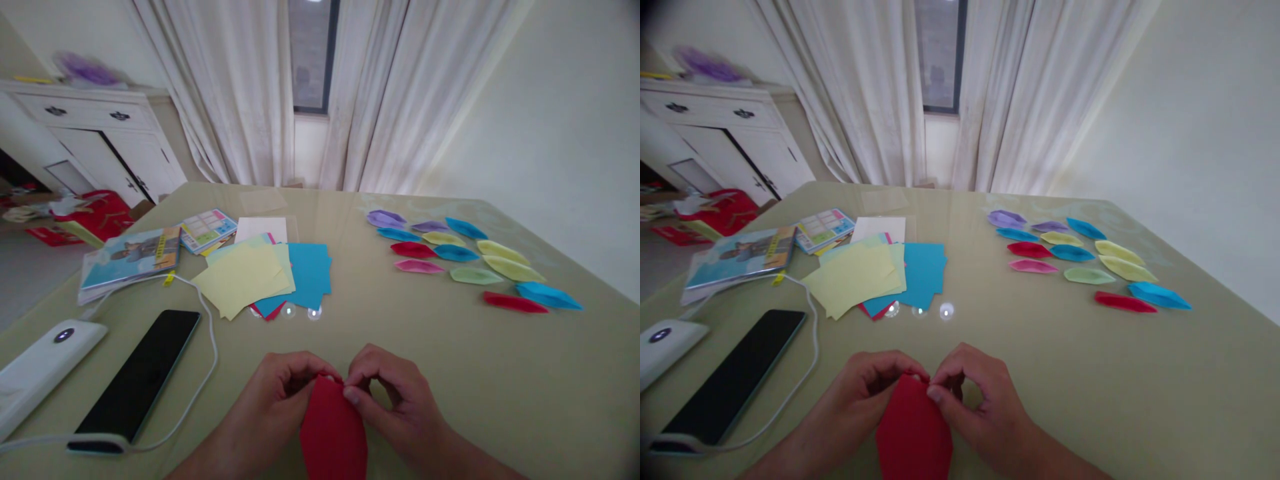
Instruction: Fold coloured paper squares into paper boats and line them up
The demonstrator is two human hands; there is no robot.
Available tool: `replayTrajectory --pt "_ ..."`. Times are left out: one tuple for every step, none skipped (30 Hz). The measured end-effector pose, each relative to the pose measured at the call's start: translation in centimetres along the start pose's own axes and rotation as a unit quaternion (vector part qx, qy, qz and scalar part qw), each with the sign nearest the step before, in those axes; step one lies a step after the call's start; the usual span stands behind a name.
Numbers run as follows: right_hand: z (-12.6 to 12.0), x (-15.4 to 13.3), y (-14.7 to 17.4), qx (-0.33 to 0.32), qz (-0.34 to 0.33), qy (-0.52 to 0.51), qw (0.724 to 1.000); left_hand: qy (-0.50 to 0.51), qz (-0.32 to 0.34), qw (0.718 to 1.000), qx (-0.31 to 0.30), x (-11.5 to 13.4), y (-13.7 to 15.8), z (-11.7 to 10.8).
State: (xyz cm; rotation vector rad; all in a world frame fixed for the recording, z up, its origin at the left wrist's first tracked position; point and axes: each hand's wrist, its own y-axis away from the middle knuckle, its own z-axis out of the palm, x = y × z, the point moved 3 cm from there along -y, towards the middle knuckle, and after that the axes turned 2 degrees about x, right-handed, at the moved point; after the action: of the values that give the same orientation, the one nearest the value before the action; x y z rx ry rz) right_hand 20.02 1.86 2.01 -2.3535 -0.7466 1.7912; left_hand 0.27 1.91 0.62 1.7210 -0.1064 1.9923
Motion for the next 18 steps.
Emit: replayTrajectory --pt "-0.01 0.0 -0.03 0.001 0.0 -0.004 1.0 -0.001 -0.002 1.0 -0.003 -0.02 -0.02 0.02" --pt "-0.01 -0.02 -0.08 0.003 -0.002 -0.006 1.0 -0.002 -0.003 1.0 -0.004 -0.01 -0.04 0.02" --pt "-0.02 -0.05 -0.12 0.004 -0.005 -0.007 1.0 -0.004 -0.004 1.0 -0.003 0.03 -0.06 0.02" --pt "-0.02 -0.1 -0.16 0.005 -0.01 -0.007 1.0 -0.007 -0.006 1.0 -0.002 0.1 -0.07 0.01" --pt "-0.03 -0.13 -0.19 0.007 -0.013 -0.006 1.0 -0.013 -0.006 1.0 -0.002 0.19 -0.06 0.0" --pt "-0.04 -0.16 -0.21 0.008 -0.015 -0.006 1.0 -0.021 -0.006 1.0 -0.001 0.31 -0.04 -0.02" --pt "-0.05 -0.17 -0.21 0.009 -0.015 -0.006 1.0 -0.031 -0.003 1.0 -0.001 0.43 -0.01 -0.04" --pt "-0.06 -0.17 -0.2 0.011 -0.015 -0.006 1.0 -0.041 0.001 0.999 -0.002 0.56 0.04 -0.06" --pt "-0.08 -0.16 -0.18 0.013 -0.014 -0.005 1.0 -0.051 0.005 0.999 -0.005 0.67 0.08 -0.07" --pt "-0.1 -0.15 -0.15 0.015 -0.014 -0.004 1.0 -0.059 0.01 0.998 -0.008 0.74 0.13 -0.08" --pt "-0.13 -0.13 -0.13 0.018 -0.015 -0.003 1.0 -0.064 0.015 0.998 -0.011 0.78 0.15 -0.08" --pt "-0.14 -0.12 -0.1 0.018 -0.016 -0.001 1.0 -0.063 0.017 0.998 -0.014 0.76 0.15 -0.07" --pt "-0.14 -0.11 -0.08 0.017 -0.019 0.002 1.0 -0.057 0.017 0.998 -0.017 0.71 0.13 -0.05" --pt "-0.14 -0.12 -0.06 0.017 -0.023 0.005 1.0 -0.046 0.014 0.999 -0.018 0.64 0.09 -0.02" --pt "-0.14 -0.13 -0.05 0.017 -0.028 0.007 0.999 -0.033 0.011 0.999 -0.017 0.57 0.03 0.01" --pt "-0.13 -0.14 -0.04 0.017 -0.03 0.01 0.999 -0.022 0.004 1.0 -0.015 0.51 -0.03 0.04" --pt "-0.12 -0.15 -0.04 0.017 -0.032 0.012 0.999 -0.013 -0.004 1.0 -0.012 0.47 -0.08 0.09" --pt "-0.11 -0.15 -0.04 0.017 -0.032 0.015 0.999 -0.008 -0.011 1.0 -0.01 0.48 -0.11 0.13"
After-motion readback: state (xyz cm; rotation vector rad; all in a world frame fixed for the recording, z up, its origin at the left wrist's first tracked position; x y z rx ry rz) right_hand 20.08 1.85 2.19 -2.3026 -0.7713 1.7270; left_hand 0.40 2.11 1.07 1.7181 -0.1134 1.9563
